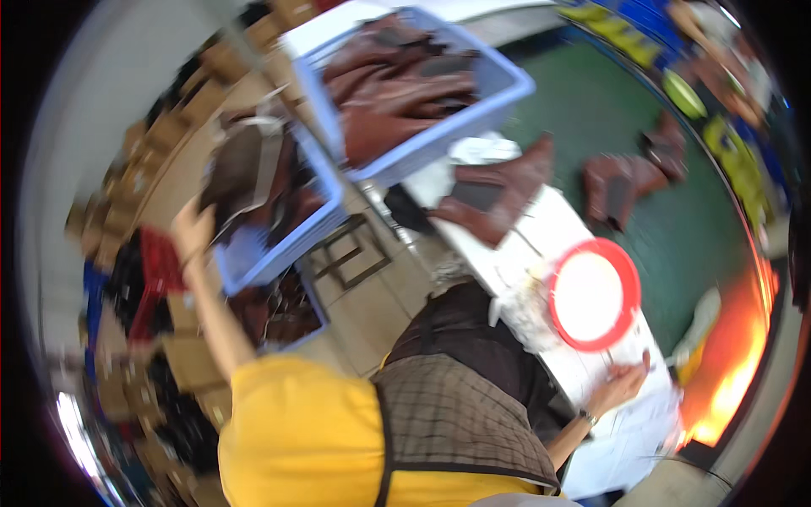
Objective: The recorder picks up boot uppers from a basket, carries them to a workstation, and applies white adhesive to the bottom edges using a brush.
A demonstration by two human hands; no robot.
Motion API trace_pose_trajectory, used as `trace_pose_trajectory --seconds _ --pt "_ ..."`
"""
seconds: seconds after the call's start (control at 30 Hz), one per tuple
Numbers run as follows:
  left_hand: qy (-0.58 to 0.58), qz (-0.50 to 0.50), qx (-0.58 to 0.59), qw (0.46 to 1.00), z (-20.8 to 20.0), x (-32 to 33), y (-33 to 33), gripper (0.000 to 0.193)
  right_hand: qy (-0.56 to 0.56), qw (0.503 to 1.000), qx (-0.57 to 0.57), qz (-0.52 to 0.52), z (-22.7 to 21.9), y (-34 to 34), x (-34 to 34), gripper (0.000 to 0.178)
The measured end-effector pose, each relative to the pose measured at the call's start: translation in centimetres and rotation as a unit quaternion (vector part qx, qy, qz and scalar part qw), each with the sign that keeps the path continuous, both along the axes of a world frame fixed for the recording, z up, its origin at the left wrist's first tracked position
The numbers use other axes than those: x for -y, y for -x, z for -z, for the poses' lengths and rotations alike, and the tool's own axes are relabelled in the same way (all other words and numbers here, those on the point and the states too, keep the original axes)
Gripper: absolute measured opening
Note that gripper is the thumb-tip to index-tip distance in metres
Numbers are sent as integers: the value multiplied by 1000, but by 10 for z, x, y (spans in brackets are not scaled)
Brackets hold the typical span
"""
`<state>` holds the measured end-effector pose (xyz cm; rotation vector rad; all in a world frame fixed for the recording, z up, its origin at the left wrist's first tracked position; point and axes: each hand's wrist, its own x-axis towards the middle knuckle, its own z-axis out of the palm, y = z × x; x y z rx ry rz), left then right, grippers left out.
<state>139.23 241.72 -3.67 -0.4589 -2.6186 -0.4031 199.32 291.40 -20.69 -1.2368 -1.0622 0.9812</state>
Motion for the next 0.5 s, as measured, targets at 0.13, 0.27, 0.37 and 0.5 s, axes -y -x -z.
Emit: trace_pose_trajectory --seconds 0.13,0.27,0.37,0.5 --pt "-220 106 161 956 -77 9 -66 49 -53 996 73 8 -53 1 -4 29" --pt "-122 91 196 969 -66 -85 -125 40 -13 993 -16 -119 -104 65 6 25" --pt "-26 420 238 875 -43 -194 -172 28 -6 915 -108 -390 -125 116 18 40" --pt "26 559 269 784 -52 -264 -233 28 -164 882 49 -439 -131 139 34 41"
